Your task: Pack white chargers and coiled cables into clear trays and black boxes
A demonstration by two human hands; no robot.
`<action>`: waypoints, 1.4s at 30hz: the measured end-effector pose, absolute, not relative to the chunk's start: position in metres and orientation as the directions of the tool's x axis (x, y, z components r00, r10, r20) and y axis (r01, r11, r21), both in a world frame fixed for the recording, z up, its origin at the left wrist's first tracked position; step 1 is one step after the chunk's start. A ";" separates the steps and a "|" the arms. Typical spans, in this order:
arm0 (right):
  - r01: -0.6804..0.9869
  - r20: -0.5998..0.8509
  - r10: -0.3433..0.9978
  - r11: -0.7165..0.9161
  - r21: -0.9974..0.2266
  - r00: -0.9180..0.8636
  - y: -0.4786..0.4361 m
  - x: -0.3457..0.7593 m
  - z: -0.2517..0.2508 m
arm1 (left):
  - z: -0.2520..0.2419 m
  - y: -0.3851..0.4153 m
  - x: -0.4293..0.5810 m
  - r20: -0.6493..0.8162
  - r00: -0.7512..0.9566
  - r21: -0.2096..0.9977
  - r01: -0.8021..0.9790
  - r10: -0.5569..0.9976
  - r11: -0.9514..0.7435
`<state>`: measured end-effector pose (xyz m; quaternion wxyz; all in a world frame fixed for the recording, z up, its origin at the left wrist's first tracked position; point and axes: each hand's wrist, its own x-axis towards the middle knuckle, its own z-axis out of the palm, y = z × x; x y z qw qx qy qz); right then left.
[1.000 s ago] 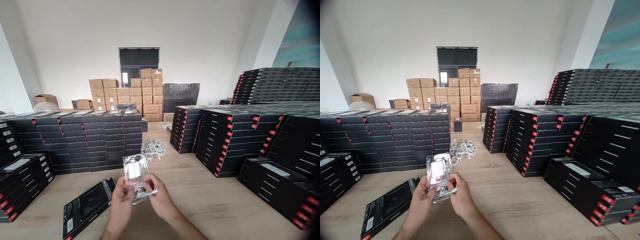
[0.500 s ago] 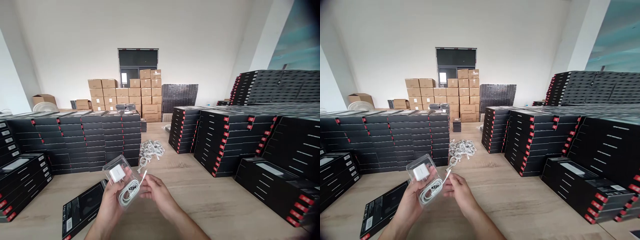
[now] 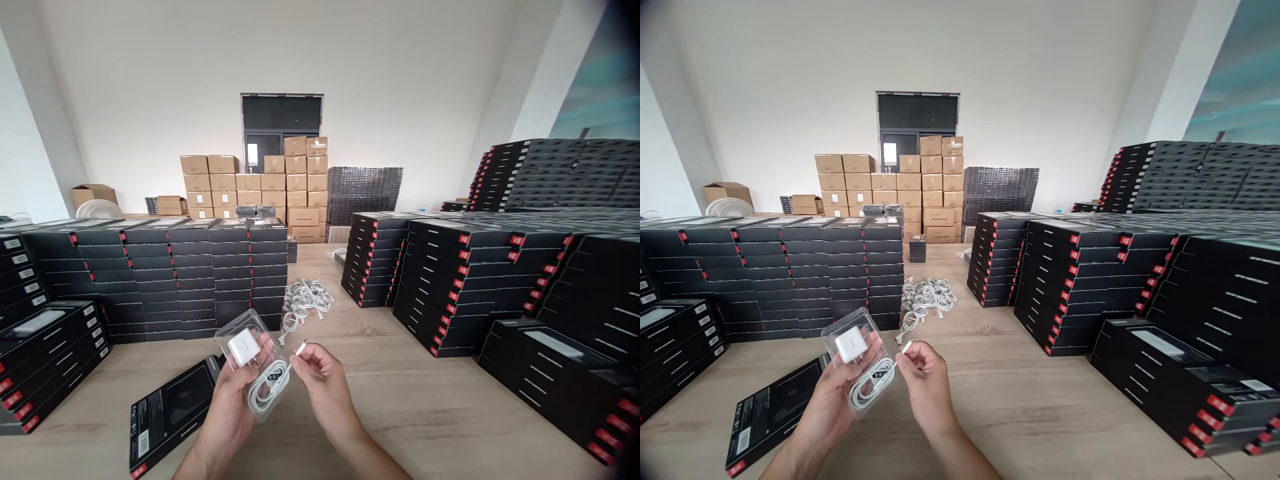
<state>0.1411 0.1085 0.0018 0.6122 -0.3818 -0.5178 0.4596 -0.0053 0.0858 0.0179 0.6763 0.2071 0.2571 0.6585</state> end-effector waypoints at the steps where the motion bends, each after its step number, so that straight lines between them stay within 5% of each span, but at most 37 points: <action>1: -0.160 0.295 0.954 0.300 -0.941 0.055 0.108 0.141 0.001 | 0.016 0.086 -0.005 -0.083 0.006 0.612 -0.789 0.997 0.056; 10: -0.172 0.249 0.963 0.263 -0.949 0.100 0.106 0.137 0.003 | 0.010 0.087 -0.002 -0.053 0.026 0.612 -0.789 0.998 0.053; 16: 0.099 0.442 0.892 0.433 -0.896 0.097 0.101 0.137 0.006 | 0.011 0.080 0.007 -0.010 0.104 0.638 -0.765 0.994 0.087; 22: 0.439 0.589 0.807 0.543 -0.716 -0.036 0.098 0.141 0.007 | 0.010 0.077 0.009 0.029 0.162 0.640 -0.761 0.986 0.106; 29: 0.646 0.710 0.685 0.619 -0.446 -0.166 0.099 0.144 0.005 | 0.009 0.077 0.011 0.029 0.194 0.705 -0.699 0.981 0.117; 42: 0.777 0.654 0.697 0.573 -0.261 -0.294 0.094 0.144 0.013 | 0.006 0.075 0.007 -0.048 0.234 0.734 -0.651 0.971 0.193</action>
